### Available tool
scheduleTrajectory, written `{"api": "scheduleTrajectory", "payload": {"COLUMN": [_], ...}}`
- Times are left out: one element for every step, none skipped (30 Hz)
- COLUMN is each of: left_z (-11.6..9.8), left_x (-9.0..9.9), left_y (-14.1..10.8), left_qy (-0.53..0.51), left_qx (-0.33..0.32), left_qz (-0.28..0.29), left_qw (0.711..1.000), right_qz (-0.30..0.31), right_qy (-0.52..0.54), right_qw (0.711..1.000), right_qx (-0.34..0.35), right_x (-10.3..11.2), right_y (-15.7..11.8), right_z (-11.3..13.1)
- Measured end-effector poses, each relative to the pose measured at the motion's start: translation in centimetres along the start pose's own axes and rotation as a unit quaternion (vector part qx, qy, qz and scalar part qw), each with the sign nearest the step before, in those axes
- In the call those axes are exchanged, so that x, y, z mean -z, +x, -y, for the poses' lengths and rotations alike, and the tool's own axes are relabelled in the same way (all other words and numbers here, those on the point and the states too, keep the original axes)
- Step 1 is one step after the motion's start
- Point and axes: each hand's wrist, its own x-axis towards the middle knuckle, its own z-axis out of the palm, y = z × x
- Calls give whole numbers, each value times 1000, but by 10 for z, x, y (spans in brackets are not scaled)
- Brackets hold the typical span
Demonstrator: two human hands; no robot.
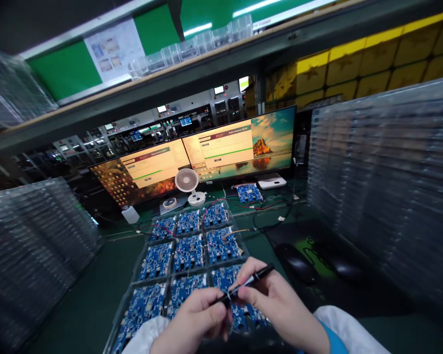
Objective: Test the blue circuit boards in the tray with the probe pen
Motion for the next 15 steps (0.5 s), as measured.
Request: {"api": "scheduleTrajectory", "payload": {"left_z": [-4, -7, -9, -9, -7, -3, 3, 10, 16, 22, 26, 29, 31, 31, 30], "left_x": [6, 14, 24, 36, 48, 60, 71, 81, 89, 96, 100, 103, 106, 108, 109], "left_y": [7, 17, 27, 39, 52, 65, 77, 88, 99, 108, 115, 122, 128, 134, 139], "left_qy": [51, 123, 202, 262, 319, 371, 419, 468, 509, 532, 550, 561, 567, 576, 585], "left_qx": [-22, -50, -84, -100, -79, -47, -10, 20, 38, 52, 62, 69, 76, 81, 83], "left_qz": [-23, -55, -108, -167, -212, -235, -243, -243, -242, -243, -244, -247, -249, -250, -250], "left_qw": [998, 990, 970, 945, 920, 897, 875, 850, 825, 809, 796, 787, 781, 774, 767], "right_qz": [-36, -82, -147, -200, -239, -272, -296, -316, -331, -341, -346, -349, -350, -350, -350], "right_qy": [-1, -1, 7, 16, 25, 33, 39, 44, 49, 52, 54, 56, 57, 58, 60], "right_qw": [999, 997, 989, 980, 971, 962, 954, 948, 942, 939, 937, 935, 935, 935, 935], "right_qx": [-5, -8, -4, 3, 7, 9, 9, 6, 3, -1, -5, -8, -11, -13, -14], "right_x": [7, 14, 23, 31, 40, 48, 54, 59, 63, 66, 67, 68, 68, 68, 68], "right_y": [3, 7, 10, 12, 14, 15, 15, 13, 12, 9, 7, 5, 4, 3, 2], "right_z": [-4, -10, -17, -25, -33, -42, -50, -58, -64, -70, -75, -79, -82, -84, -85]}}
